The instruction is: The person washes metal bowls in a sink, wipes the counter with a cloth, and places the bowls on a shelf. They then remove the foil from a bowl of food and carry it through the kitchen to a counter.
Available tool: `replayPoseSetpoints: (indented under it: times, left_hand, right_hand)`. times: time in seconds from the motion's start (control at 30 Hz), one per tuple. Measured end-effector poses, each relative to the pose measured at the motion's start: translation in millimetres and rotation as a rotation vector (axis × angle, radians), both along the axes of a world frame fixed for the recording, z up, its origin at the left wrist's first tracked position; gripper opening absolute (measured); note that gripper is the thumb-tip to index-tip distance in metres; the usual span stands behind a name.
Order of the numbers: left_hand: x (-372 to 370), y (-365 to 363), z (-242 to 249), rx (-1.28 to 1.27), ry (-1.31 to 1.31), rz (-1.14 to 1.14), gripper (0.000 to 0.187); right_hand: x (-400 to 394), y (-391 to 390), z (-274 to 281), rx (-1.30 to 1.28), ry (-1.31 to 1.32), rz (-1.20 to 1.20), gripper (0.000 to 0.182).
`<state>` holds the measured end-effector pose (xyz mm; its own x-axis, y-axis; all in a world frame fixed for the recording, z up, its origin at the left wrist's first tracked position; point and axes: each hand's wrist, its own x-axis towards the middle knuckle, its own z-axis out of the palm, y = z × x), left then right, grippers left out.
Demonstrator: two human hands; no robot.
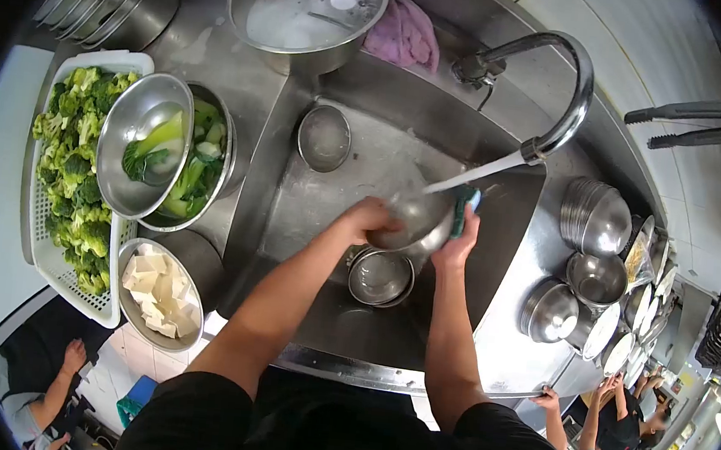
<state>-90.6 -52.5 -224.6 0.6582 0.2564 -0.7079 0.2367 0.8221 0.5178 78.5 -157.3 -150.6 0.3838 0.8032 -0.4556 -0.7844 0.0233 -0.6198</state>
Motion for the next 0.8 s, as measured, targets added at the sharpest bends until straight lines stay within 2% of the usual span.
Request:
replayPoseSetpoints:
  times: [0.03, 0.1, 0.13, 0.17, 0.23, 0.27, 0.3, 0.37, 0.4, 0.43, 0.47, 0.5, 0.53, 0.57, 0.6, 0.63, 0.7, 0.73, 0.77, 0.8]
  left_hand:
    - [1, -2, 14, -0.009, 0.007, 0.001, 0.038]
    - [21, 13, 45, 0.773, 0.394, -0.313, 0.039]
    - [22, 16, 46, 0.752, 0.541, -0.364, 0.050]
    - [17, 9, 46, 0.740, 0.544, -0.363, 0.050]
    - [2, -8, 44, 0.976, 0.641, -0.338, 0.048]
    - [-12, -30, 13, 1.063, 0.536, -0.374, 0.054]
    - [-21, -31, -2, 1.052, 0.537, -0.374, 0.054]
    - [-40, -20, -28, 0.673, 0.100, -0.736, 0.082]
    - [-47, -6, -44, 0.328, 0.296, -0.367, 0.110]
    - [-47, 20, -71, 0.152, 0.636, -0.014, 0.114]
    - [-59, 43, -105, 0.307, 0.811, 0.362, 0.101]
    - [-56, 66, -144, 1.056, 1.055, 0.908, 0.080]
    - [-73, 93, -138, 0.909, 0.886, 0.775, 0.059]
    - [-76, 105, -157, 0.901, 0.887, 0.771, 0.059]
    - [-74, 114, -178, 0.876, 0.779, 0.650, 0.053]
    - [-69, 116, -187, 0.851, 0.668, 0.531, 0.049]
    - [-40, 85, -129, 0.953, 0.661, 0.117, 0.052]
    - [-22, 64, -81, 0.742, 0.497, 0.221, 0.053]
    - [-5, 43, -31, 0.528, 0.329, 0.311, 0.054]
    - [10, 30, 16, 0.442, 0.312, 0.247, 0.053]
  right_hand:
    - [-2, 7, -5, 0.194, 0.147, 0.144, 0.071]
    - [-62, -8, -24, -0.186, 0.557, -0.206, 0.071]
    - [-87, -19, -21, -0.100, 0.615, -0.151, 0.069]
    - [-108, -39, -16, -0.021, 0.676, -0.096, 0.067]
    - [-134, -73, 41, -0.265, 0.727, -0.114, 0.063]
    - [-134, -103, 46, -0.277, 0.788, -0.047, 0.063]
    - [-127, -133, 50, -0.289, 0.850, 0.019, 0.063]
    - [-118, -172, 53, -0.352, 0.871, 0.201, 0.064]
    - [-117, -177, 54, -0.361, 0.874, 0.203, 0.064]
    - [-116, -180, 56, -0.462, 0.806, 0.180, 0.062]
    - [-114, -180, 61, -0.563, 0.733, 0.156, 0.061]
    - [-114, -166, 75, -0.572, 0.731, 0.155, 0.061]
    - [-114, -138, 94, -0.660, 0.631, 0.152, 0.055]
    - [-113, -117, 100, -0.746, 0.532, 0.147, 0.050]
    - [-108, -104, 94, -0.629, 0.459, 0.110, 0.037]
    - [-103, -84, 84, -0.533, 0.213, 0.053, 0.031]
    - [-80, -41, 47, -0.348, -0.246, -0.064, 0.025]
    - [-63, -19, 4, -0.295, -0.729, -0.118, 0.034]
    - [-56, 21, 1, -0.419, -0.964, -0.153, 0.038]
    - [-38, 47, -37, -0.474, -1.516, -0.202, 0.037]
